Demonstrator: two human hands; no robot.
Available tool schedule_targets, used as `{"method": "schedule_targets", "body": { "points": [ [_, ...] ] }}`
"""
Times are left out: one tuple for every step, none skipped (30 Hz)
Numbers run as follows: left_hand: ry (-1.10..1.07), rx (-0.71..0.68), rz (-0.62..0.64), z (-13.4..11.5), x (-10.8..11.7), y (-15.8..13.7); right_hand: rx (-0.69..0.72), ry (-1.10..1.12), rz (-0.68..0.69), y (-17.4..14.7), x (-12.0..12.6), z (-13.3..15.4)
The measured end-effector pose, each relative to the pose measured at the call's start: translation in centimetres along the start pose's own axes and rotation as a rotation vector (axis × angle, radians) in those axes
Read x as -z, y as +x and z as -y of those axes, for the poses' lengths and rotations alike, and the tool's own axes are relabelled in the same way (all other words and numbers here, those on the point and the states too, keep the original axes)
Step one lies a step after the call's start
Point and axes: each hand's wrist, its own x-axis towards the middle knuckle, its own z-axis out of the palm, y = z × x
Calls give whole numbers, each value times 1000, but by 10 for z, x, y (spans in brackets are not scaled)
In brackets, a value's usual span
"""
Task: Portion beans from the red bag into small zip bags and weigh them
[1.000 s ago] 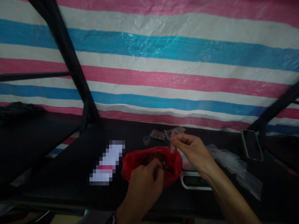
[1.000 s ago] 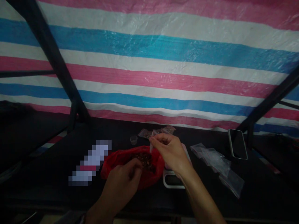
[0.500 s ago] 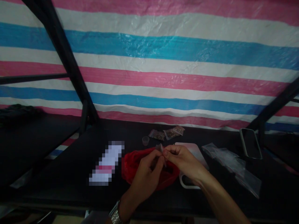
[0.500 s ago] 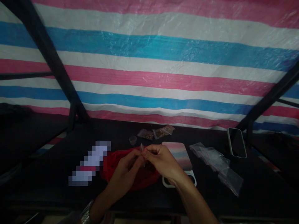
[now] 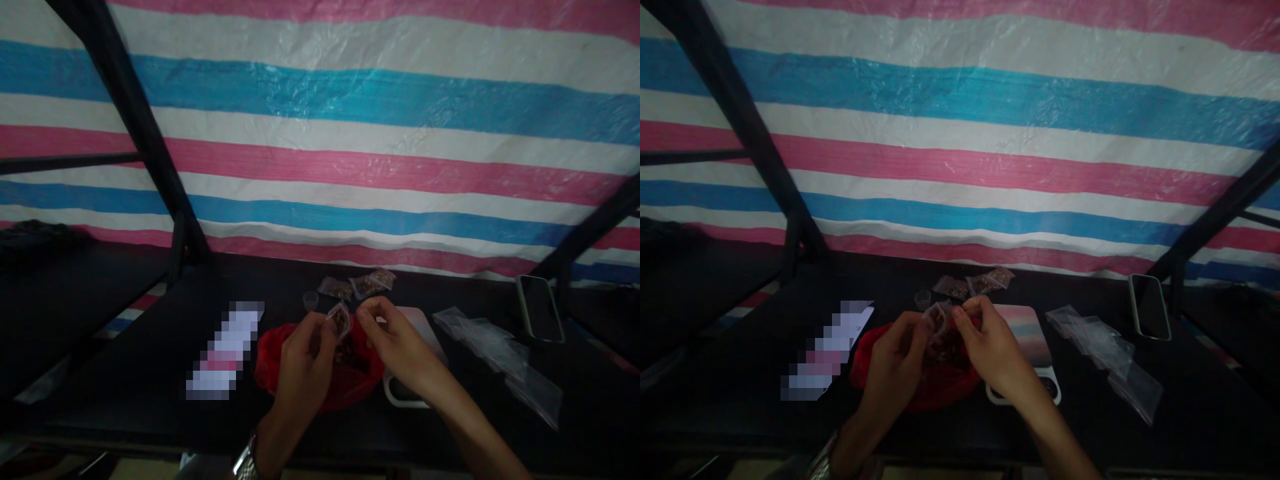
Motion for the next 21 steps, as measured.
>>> {"method": "schedule_targets", "body": {
  "points": [
    [-15,-10,15,-2,1,-1,-60,54,4,1,-3,-3],
    [-25,-23,38,-4,1,-1,-121,119,18,2,-6,-6],
    [-28,-31,67,-4,2,-1,-172,191,39,3,-9,-8],
    [-25,-35,92,-4,3,-1,-201,260,52,4,-11,-10],
    [-10,-35,107,-4,5,0,-204,320,47,6,-12,-10],
    [21,-39,111,-2,7,0,-188,363,26,7,-13,-10],
    [70,-49,103,0,9,1,-159,386,-7,9,-13,-9],
    [132,-62,86,2,12,2,-122,388,-47,11,-12,-9],
    [201,-74,61,4,15,2,-81,372,-91,12,-11,-8],
    [272,-81,35,5,19,3,-40,344,-129,14,-9,-8],
    [344,-81,11,6,22,3,-2,306,-151,15,-9,-9],
    [418,-71,-9,6,25,2,32,259,-160,15,-9,-10],
    [499,-56,-18,5,27,1,61,210,-159,15,-9,-12],
    [583,-42,-7,4,29,0,78,165,-151,15,-10,-14],
    [668,-27,21,1,30,-1,85,127,-140,14,-11,-15],
    [747,-12,59,-1,31,-3,87,98,-131,14,-12,-17],
    [811,3,96,-3,31,-4,89,76,-130,12,-13,-18],
    [856,19,129,-5,31,-5,95,60,-139,11,-14,-18],
    [885,33,153,-7,30,-6,107,46,-148,10,-15,-17],
    [900,45,165,-8,30,-6,124,29,-156,10,-16,-16],
    [904,53,168,-8,30,-7,139,12,-162,9,-16,-15]
  ]
}}
